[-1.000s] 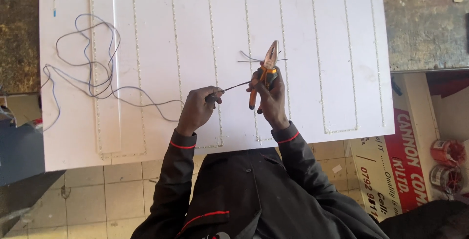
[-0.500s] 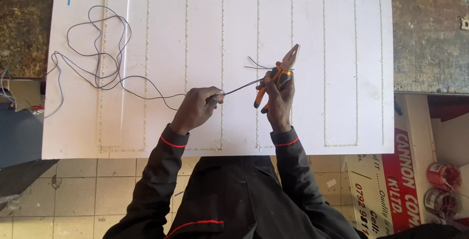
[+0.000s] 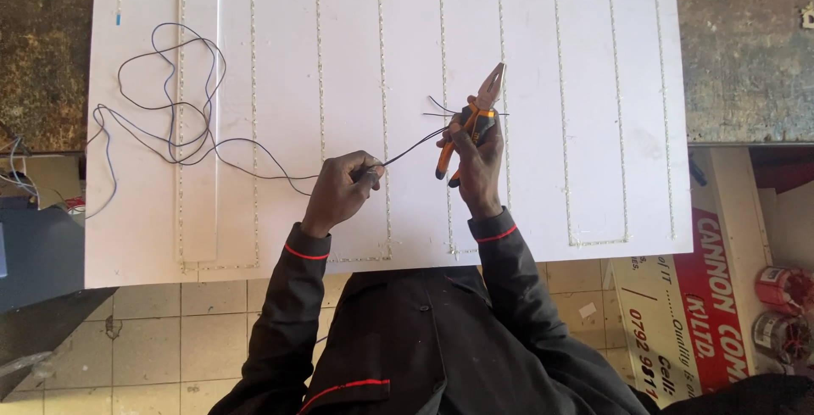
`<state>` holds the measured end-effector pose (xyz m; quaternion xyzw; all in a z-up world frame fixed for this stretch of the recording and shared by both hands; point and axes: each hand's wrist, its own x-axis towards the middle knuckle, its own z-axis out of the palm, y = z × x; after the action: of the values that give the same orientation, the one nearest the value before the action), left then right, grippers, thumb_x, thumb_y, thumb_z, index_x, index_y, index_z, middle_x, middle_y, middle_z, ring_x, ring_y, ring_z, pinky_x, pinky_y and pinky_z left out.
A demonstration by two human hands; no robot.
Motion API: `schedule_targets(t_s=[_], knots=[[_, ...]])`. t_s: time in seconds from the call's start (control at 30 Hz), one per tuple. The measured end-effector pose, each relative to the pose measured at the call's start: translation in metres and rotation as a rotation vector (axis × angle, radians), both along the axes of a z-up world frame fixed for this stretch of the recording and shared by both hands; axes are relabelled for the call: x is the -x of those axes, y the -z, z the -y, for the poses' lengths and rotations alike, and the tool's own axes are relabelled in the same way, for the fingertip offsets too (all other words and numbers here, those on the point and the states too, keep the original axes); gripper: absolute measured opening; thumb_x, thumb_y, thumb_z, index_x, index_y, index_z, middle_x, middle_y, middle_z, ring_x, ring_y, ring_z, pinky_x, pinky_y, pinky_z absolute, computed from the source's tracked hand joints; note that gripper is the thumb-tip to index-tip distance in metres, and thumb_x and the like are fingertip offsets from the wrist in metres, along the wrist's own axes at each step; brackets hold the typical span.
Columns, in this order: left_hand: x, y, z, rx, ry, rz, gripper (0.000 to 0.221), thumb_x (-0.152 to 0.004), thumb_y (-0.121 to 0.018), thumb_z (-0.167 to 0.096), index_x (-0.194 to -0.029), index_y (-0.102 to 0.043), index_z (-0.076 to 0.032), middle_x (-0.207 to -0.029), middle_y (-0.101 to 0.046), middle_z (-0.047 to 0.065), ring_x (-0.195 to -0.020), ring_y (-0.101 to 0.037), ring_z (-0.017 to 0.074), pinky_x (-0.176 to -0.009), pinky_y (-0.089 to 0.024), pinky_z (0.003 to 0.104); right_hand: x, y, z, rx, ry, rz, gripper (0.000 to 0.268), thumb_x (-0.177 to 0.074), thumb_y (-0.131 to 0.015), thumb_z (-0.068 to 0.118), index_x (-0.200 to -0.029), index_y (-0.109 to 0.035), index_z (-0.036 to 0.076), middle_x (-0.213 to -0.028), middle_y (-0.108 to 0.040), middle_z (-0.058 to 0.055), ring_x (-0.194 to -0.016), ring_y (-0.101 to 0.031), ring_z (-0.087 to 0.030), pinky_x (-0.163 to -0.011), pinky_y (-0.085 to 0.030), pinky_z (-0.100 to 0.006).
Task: Cutting a long wire into multiple short segments using pliers on a workbench.
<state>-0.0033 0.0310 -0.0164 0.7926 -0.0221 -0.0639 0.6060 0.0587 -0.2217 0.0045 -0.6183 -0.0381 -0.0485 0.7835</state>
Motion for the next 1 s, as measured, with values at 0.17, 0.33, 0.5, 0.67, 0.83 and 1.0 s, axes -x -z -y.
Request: schedule_targets(t_s=[0.17,0.33,0.5,0.67,0.83,1.0], knots=[[-0.004,0.0,0.004,0.126,-0.115,0.031,0.011,-0.107,-0.07,-0.005,-0.101,-0.079,-0.007,-0.069,-0.074,0.008,-0.059,-0.067,0.0114,-0.057,-0.055,0.026,-0.006,0.002,0.001,-0.033,-0.031,-0.08,0.057,-0.113,-0.068,0.016,-0.162,-0.045,-0.001,-0.107,-0.065,-0.008,-0.098,-0.07,-0.019,-0.084,-0.073,-0.039],[-0.009,-0.003,0.008,0.255,-0.329,0.056,0.012,-0.109,-0.068,-0.006,-0.1,-0.077,-0.007,-0.068,-0.069,0.006,-0.059,-0.063,0.0094,-0.056,-0.05,0.022,0.004,0.023,-0.001,-0.307,-0.118,-0.261,0.053,-0.12,-0.056,0.029,-0.169,-0.042,0.013,-0.111,-0.072,-0.014,-0.099,-0.08,-0.027,-0.088,-0.072,-0.042],[-0.012,-0.006,0.01,0.372,-0.473,0.091,0.012,-0.113,-0.066,-0.009,-0.105,-0.076,-0.006,-0.072,-0.069,0.006,-0.061,-0.065,0.01,-0.057,-0.049,0.02,0.02,0.067,-0.008,-0.267,-0.329,-0.339,0.062,-0.106,-0.077,0.015,-0.157,-0.041,0.011,-0.111,-0.074,-0.029,-0.096,-0.08,-0.035,-0.083,-0.07,-0.044],[-0.014,-0.006,0.015,0.408,-0.516,0.094,0.01,-0.113,-0.066,-0.009,-0.107,-0.074,-0.005,-0.073,-0.07,0.008,-0.062,-0.066,0.0101,-0.055,-0.047,0.018,0.039,0.009,-0.021,0.049,-0.448,-0.292,0.057,-0.107,-0.073,0.014,-0.158,-0.049,0.004,-0.11,-0.078,-0.021,-0.082,-0.061,-0.016,-0.074,-0.055,-0.033],[-0.02,0.003,0.015,0.425,-0.529,0.097,0.012,-0.113,-0.066,-0.01,-0.108,-0.074,-0.004,-0.073,-0.071,0.01,-0.061,-0.066,0.0116,-0.056,-0.049,0.019,0.036,0.01,-0.026,0.287,-0.515,-0.16,0.056,-0.109,-0.073,0.013,-0.162,-0.056,0.01,-0.126,-0.081,-0.021,-0.107,-0.076,-0.027,-0.1,-0.059,-0.045],[-0.018,-0.013,0.015,0.504,-0.54,0.05,0.012,-0.111,-0.065,-0.012,-0.104,-0.073,-0.005,-0.067,-0.064,0.004,-0.058,-0.062,0.0082,-0.053,-0.041,0.016,0.037,-0.022,-0.047,0.756,-0.459,-0.035,0.074,-0.11,-0.069,0.01,-0.178,-0.042,0.023,-0.151,-0.074,-0.024,-0.134,-0.071,-0.054,-0.11,-0.058,-0.064]])
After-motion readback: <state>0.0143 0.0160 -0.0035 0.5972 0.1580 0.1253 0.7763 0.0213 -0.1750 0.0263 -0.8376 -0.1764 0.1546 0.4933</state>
